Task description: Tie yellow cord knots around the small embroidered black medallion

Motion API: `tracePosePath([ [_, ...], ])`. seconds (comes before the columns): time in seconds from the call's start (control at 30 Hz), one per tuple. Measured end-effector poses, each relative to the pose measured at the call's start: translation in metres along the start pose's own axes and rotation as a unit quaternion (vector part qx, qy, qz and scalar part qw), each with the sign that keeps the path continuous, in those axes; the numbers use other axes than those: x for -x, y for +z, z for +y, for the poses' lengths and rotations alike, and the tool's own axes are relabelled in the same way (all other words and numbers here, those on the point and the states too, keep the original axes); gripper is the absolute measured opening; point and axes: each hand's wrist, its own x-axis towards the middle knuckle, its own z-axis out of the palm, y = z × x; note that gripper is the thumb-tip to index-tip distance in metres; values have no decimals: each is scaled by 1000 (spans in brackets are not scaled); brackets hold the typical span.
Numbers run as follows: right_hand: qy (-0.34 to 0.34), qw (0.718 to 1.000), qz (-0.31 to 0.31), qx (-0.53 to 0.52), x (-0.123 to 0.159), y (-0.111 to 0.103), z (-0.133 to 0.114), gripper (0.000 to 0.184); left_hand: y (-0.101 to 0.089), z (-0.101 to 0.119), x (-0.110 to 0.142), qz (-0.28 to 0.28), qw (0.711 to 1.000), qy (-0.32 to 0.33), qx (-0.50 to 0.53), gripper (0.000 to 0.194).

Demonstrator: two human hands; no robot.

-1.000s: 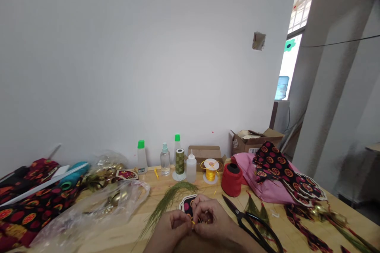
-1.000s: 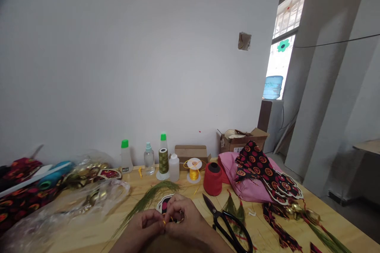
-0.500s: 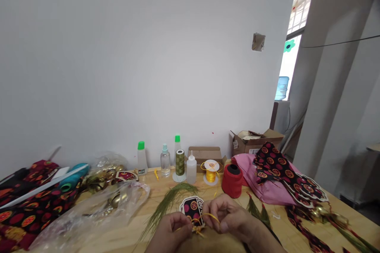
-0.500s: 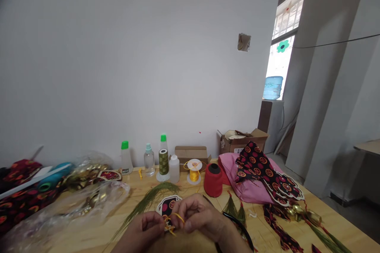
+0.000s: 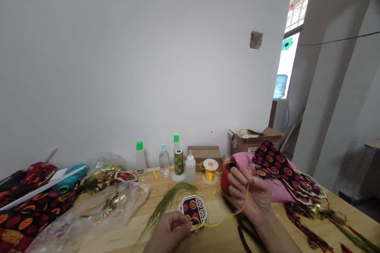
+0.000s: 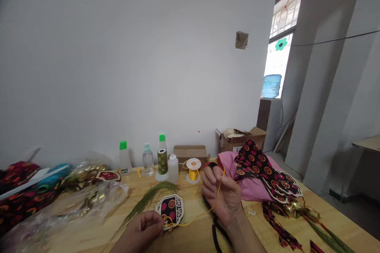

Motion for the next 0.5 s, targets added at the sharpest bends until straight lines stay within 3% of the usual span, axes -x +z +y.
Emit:
tracePosePath([
  [0.3,-114,987,47,-102,-5,-5,-18,9,-1,-10,-5,8,1000,5,7,14],
  [0.4,-115,988,67,-77,-6,-10,-20,7,0,-5,-2,-1,1000,5,5,13],
  [0.5,-70,994,84,21,-9,-10,-12,9,0,0,-1,-6,1000,4,2,11],
])
